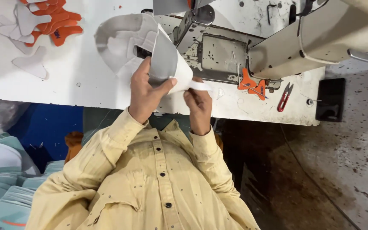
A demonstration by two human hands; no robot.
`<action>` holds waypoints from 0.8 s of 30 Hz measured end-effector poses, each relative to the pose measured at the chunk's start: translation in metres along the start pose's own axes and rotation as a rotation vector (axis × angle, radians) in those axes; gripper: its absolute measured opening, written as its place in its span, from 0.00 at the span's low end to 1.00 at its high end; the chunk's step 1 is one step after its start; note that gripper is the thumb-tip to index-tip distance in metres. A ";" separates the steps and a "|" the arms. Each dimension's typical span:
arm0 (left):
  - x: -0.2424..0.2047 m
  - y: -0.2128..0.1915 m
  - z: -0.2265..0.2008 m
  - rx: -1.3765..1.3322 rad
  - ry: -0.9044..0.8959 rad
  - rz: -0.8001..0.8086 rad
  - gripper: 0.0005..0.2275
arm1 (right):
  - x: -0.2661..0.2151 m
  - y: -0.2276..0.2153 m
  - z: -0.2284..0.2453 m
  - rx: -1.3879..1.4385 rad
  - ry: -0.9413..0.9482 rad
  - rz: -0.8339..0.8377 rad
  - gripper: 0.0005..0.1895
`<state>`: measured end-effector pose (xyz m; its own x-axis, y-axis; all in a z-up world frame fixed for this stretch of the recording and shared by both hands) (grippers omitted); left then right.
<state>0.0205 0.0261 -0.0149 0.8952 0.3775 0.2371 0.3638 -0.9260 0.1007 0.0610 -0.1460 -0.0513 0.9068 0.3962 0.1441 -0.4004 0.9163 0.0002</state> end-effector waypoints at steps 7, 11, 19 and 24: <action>-0.006 -0.001 0.027 -0.227 0.023 0.007 0.17 | 0.003 -0.020 -0.064 0.595 0.285 0.065 0.19; -0.010 0.003 0.039 -0.162 -0.005 0.018 0.19 | 0.014 -0.003 -0.019 0.413 0.259 0.125 0.17; -0.020 -0.006 -0.018 0.088 0.320 0.001 0.37 | 0.019 0.000 0.001 0.127 0.241 0.056 0.16; -0.027 -0.009 0.006 0.141 0.043 0.067 0.09 | 0.015 0.002 0.002 0.091 0.219 0.104 0.18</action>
<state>-0.0051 0.0246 -0.0279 0.9080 0.3120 0.2797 0.3391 -0.9392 -0.0531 0.0734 -0.1387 -0.0468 0.8632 0.5000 -0.0698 -0.4940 0.8651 0.0871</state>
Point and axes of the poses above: each hand's wrist, its own x-axis towards the middle knuckle, its own y-axis out of the palm, z = x × y, the point moved 9 cm from there along x, towards the middle knuckle, and after that the axes turned 3 degrees about y, right-handed, at the moved point
